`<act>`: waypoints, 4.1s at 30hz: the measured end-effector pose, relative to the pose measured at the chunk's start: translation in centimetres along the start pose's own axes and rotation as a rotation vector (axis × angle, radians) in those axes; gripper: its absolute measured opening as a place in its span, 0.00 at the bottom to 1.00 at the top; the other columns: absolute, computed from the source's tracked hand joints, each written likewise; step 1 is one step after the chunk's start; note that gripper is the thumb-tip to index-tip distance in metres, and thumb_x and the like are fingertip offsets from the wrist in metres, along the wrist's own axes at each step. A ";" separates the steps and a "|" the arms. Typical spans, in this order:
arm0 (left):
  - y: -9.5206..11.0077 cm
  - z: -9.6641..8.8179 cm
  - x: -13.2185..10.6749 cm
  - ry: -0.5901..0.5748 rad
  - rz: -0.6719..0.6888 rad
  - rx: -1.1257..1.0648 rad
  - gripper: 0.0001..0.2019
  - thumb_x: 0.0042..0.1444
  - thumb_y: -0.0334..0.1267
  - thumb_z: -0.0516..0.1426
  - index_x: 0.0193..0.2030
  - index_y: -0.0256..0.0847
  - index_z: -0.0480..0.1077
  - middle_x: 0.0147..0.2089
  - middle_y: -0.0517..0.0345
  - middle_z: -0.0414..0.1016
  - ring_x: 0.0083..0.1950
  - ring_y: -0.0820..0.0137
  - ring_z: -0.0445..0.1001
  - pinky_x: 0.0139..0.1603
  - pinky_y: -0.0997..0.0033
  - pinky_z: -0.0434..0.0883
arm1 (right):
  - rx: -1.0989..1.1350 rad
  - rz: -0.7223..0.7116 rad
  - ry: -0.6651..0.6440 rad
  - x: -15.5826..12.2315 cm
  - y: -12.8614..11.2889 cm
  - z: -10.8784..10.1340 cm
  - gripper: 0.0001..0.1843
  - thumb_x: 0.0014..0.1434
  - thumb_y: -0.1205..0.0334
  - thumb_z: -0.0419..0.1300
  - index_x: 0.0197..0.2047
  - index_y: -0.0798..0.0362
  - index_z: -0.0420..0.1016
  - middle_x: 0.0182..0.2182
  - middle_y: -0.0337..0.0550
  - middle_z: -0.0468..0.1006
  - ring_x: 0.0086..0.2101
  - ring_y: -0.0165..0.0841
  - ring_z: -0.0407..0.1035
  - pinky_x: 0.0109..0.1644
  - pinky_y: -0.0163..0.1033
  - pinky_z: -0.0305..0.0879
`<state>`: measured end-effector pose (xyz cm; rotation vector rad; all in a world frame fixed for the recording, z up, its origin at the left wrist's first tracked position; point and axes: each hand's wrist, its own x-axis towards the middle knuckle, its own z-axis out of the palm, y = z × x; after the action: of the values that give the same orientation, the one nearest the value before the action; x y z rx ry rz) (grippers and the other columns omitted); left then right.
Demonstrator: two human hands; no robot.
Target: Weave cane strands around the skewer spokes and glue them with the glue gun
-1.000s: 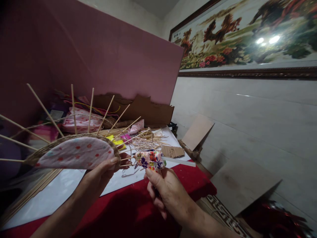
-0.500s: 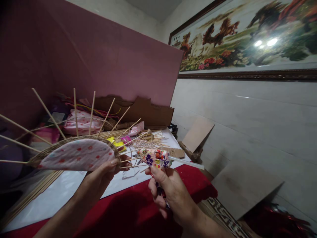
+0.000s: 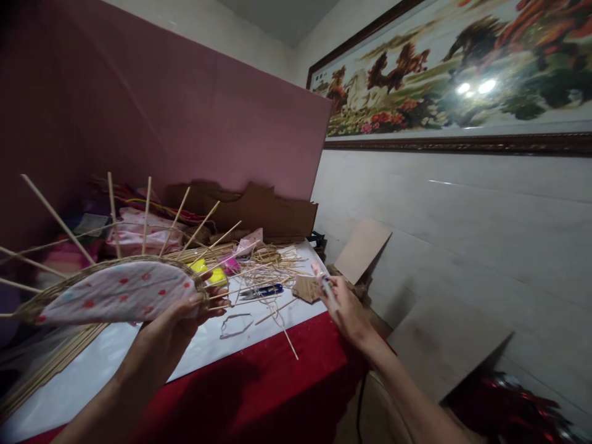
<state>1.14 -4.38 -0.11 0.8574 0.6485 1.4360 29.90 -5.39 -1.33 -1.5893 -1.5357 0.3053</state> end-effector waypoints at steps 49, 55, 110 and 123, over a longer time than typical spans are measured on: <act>0.0 0.0 -0.5 -0.135 -0.154 0.017 0.12 0.47 0.37 0.58 0.38 0.34 0.75 0.39 0.44 0.78 0.41 0.57 0.74 0.42 0.58 0.70 | -0.350 -1.113 -0.315 4.7 -10.2 3.0 0.11 0.62 0.72 0.47 0.40 0.56 0.71 0.40 0.46 0.71 0.35 0.28 0.65 0.36 0.35 0.63; 0.0 0.0 -0.5 -0.148 -0.161 0.010 0.12 0.48 0.37 0.57 0.39 0.34 0.75 0.40 0.44 0.77 0.42 0.56 0.74 0.43 0.58 0.70 | -0.402 -1.162 -0.298 3.0 -10.8 2.5 0.10 0.61 0.70 0.49 0.37 0.53 0.72 0.39 0.44 0.69 0.32 0.27 0.63 0.34 0.34 0.60; 0.2 0.3 -0.8 -0.172 -0.129 0.029 0.12 0.51 0.34 0.56 0.41 0.33 0.72 0.39 0.45 0.77 0.40 0.59 0.74 0.41 0.57 0.69 | -0.531 -1.144 -0.177 2.0 -12.1 3.6 0.11 0.55 0.73 0.50 0.29 0.56 0.72 0.25 0.41 0.70 0.27 0.29 0.59 0.29 0.35 0.51; 0.1 0.3 -0.8 -0.188 -0.138 0.010 0.10 0.51 0.34 0.56 0.40 0.34 0.72 0.39 0.45 0.77 0.40 0.58 0.74 0.40 0.58 0.69 | -0.602 -1.123 -0.168 1.8 -12.4 3.8 0.09 0.52 0.72 0.52 0.25 0.56 0.70 0.23 0.39 0.67 0.25 0.28 0.57 0.27 0.36 0.47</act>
<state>1.26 -5.20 0.03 0.9247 0.5619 1.2132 19.11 -4.09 6.01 -0.8498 -2.5286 -0.7183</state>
